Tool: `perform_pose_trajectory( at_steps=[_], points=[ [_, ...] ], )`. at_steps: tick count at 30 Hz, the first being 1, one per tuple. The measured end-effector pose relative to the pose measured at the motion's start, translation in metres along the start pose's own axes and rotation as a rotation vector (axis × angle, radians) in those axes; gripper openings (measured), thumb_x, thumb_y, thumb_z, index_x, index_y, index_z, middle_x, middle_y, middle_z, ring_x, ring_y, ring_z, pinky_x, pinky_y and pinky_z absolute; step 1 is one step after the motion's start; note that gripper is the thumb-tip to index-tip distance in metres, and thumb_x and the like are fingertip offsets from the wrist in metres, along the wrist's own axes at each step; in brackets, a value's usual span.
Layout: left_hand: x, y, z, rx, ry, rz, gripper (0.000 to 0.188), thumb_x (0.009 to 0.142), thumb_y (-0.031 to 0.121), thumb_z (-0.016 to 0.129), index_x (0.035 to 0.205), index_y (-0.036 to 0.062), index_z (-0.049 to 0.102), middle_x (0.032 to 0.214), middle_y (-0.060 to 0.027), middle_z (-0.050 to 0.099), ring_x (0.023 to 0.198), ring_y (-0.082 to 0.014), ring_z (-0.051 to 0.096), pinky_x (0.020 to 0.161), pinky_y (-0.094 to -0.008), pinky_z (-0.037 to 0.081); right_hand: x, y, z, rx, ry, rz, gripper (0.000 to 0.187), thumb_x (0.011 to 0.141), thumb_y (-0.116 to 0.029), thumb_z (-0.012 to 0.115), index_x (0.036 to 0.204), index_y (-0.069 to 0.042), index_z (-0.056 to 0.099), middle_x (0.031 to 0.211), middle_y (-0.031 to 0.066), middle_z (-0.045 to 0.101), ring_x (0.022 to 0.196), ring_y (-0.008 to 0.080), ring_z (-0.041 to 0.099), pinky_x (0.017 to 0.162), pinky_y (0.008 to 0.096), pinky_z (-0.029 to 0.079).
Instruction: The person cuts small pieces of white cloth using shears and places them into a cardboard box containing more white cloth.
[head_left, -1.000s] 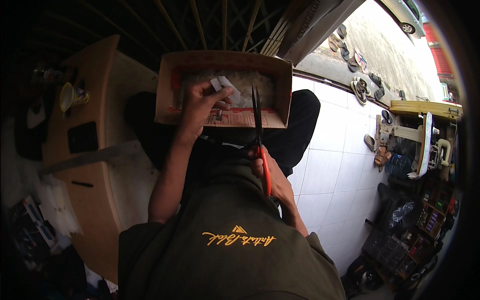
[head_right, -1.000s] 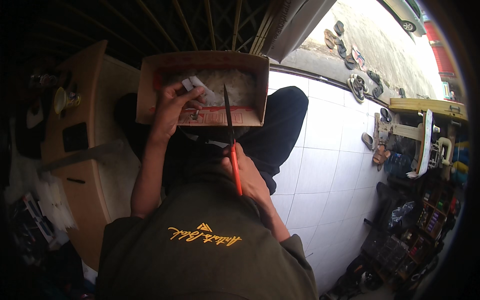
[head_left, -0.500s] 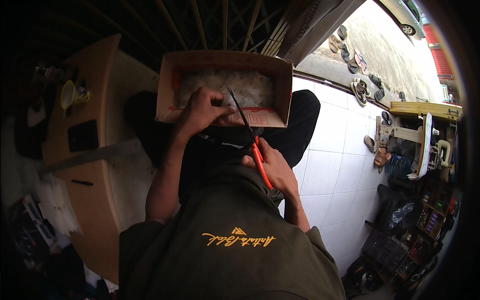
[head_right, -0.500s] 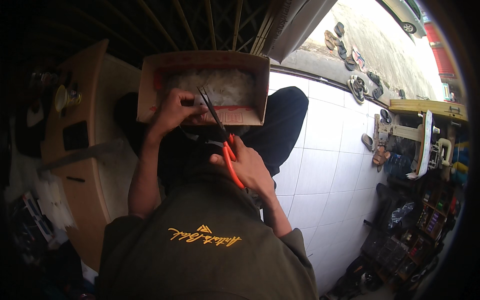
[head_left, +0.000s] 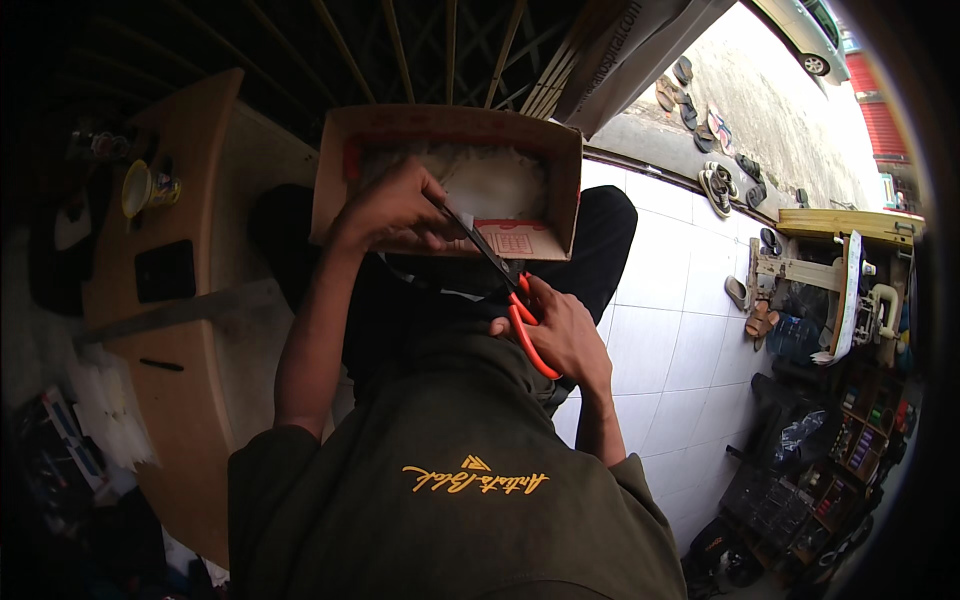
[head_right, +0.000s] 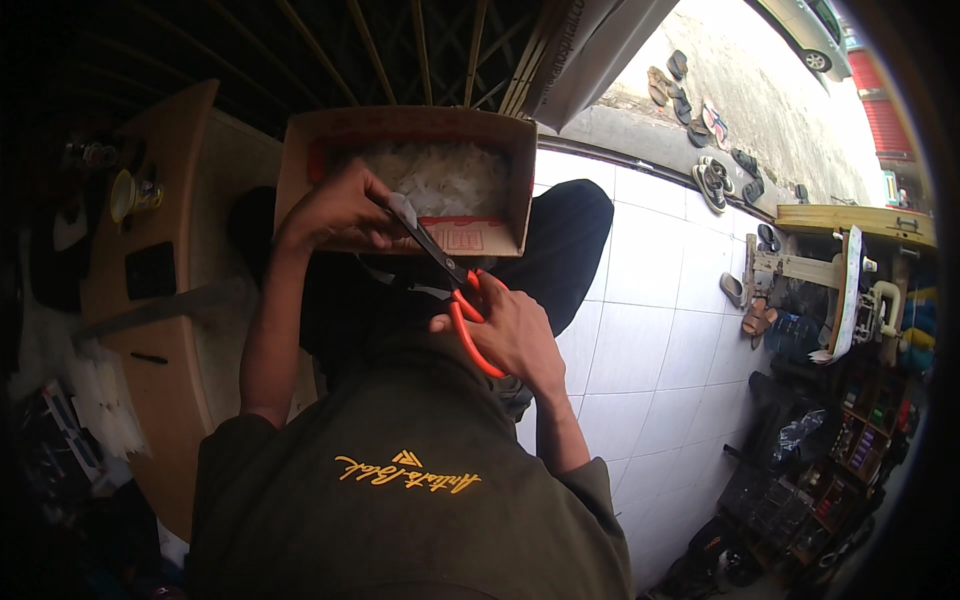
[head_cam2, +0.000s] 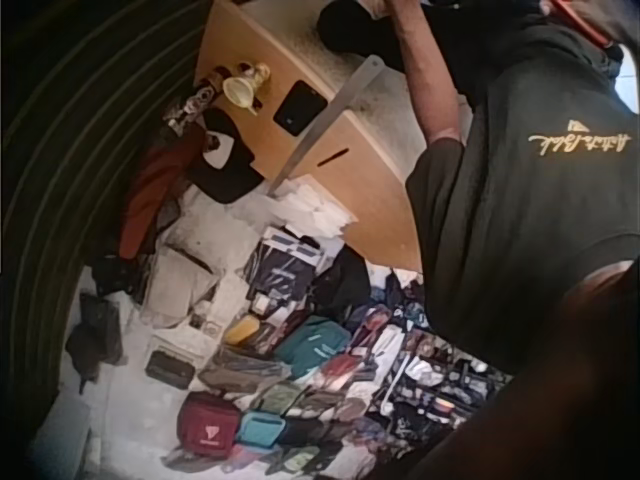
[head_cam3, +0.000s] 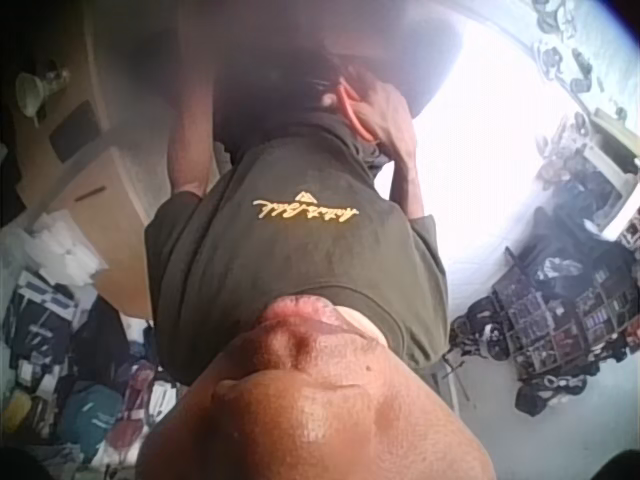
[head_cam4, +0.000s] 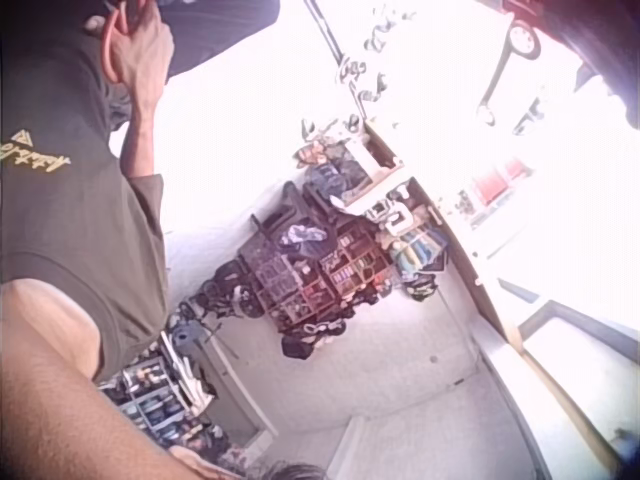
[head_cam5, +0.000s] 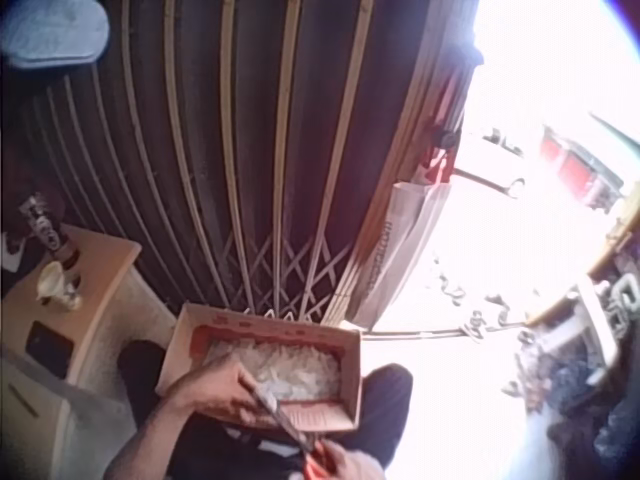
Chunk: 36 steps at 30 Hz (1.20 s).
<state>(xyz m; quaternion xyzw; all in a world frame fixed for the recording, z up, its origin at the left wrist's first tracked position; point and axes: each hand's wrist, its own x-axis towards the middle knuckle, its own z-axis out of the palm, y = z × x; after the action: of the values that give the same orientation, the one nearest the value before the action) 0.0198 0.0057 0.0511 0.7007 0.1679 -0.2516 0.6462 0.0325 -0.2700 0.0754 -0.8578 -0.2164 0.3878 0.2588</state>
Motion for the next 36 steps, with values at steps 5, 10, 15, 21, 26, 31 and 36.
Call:
perform_pose_trajectory(
  at_steps=[5, 10, 15, 21, 26, 31, 36],
  points=[
    [0.002, 0.006, 0.006, 0.111, 0.063, -0.01, 0.022, 0.076, -0.005, 0.074, 0.096, -0.0134, 0.068, 0.079, -0.0149, 0.073, 0.067, -0.0172, 0.072, 0.054, -0.0236, 0.058, 0.003, 0.0, -0.001, 0.009, 0.037, 0.04, 0.082, 0.068, -0.07, 0.075, 0.093, 0.008, 0.061, 0.064, 0.0184, 0.055, 0.058, 0.0323, 0.054, 0.063, 0.0408, 0.043],
    [-0.001, 0.004, 0.01, 0.024, 0.184, 0.056, 0.06, 0.074, -0.01, 0.073, 0.13, -0.0095, 0.052, 0.08, -0.0202, 0.071, 0.064, -0.0191, 0.072, 0.054, -0.0246, 0.058, 0.004, 0.003, 0.0, -0.026, 0.108, -0.004, 0.078, 0.07, -0.068, 0.074, 0.089, 0.007, 0.062, 0.062, 0.0189, 0.053, 0.058, 0.0331, 0.054, 0.061, 0.0406, 0.042],
    [-0.001, 0.008, 0.005, 0.061, 0.128, 0.058, 0.067, 0.069, -0.012, 0.078, 0.126, -0.0159, 0.043, 0.078, -0.0197, 0.068, 0.071, -0.0254, 0.073, 0.056, -0.029, 0.06, 0.007, -0.001, -0.007, -0.067, 0.086, 0.013, 0.073, 0.069, -0.065, 0.076, 0.078, 0.006, 0.061, 0.058, 0.0186, 0.05, 0.056, 0.0342, 0.053, 0.06, 0.0418, 0.042],
    [-0.003, 0.001, 0.003, 0.066, 0.192, 0.008, 0.061, 0.071, -0.011, 0.076, 0.124, -0.0107, 0.045, 0.079, -0.0218, 0.07, 0.068, -0.0227, 0.073, 0.054, -0.0264, 0.058, 0.01, 0.001, -0.006, -0.033, 0.121, -0.014, 0.07, 0.069, -0.061, 0.078, 0.071, 0.006, 0.059, 0.053, 0.0173, 0.047, 0.051, 0.032, 0.049, 0.057, 0.0406, 0.041],
    [-0.016, 0.008, 0.003, 0.028, 0.257, -0.098, 0.056, 0.069, -0.007, 0.081, 0.115, -0.0079, 0.05, 0.08, -0.0175, 0.07, 0.066, -0.0212, 0.072, 0.054, -0.0266, 0.059, 0.009, 0.0, -0.001, -0.039, 0.028, 0.008, 0.072, 0.071, -0.068, 0.074, 0.078, 0.004, 0.067, 0.059, 0.0175, 0.058, 0.061, 0.0353, 0.062, 0.064, 0.0411, 0.048],
    [-0.029, 0.02, 0.004, 0.111, 0.214, -0.094, 0.05, 0.074, -0.004, 0.079, 0.116, -0.0044, 0.053, 0.084, -0.015, 0.071, 0.076, -0.0192, 0.072, 0.065, -0.0257, 0.059, 0.005, 0.01, 0.004, 0.094, -0.095, -0.04, 0.089, 0.064, -0.077, 0.073, 0.091, 0.007, 0.062, 0.067, 0.0147, 0.057, 0.063, 0.0267, 0.056, 0.066, 0.0384, 0.047],
    [-0.025, -0.002, -0.008, 0.044, 0.174, 0.073, 0.041, 0.091, 0.013, 0.07, 0.125, -0.0033, 0.053, 0.109, -0.0192, 0.069, 0.097, -0.0227, 0.071, 0.087, -0.0307, 0.058, 0.002, 0.029, 0.016, 0.317, -0.017, -0.136, 0.097, 0.067, -0.084, 0.063, 0.108, 0.004, 0.056, 0.085, 0.0172, 0.061, 0.079, 0.0308, 0.06, 0.075, 0.0398, 0.047]
  ],
)
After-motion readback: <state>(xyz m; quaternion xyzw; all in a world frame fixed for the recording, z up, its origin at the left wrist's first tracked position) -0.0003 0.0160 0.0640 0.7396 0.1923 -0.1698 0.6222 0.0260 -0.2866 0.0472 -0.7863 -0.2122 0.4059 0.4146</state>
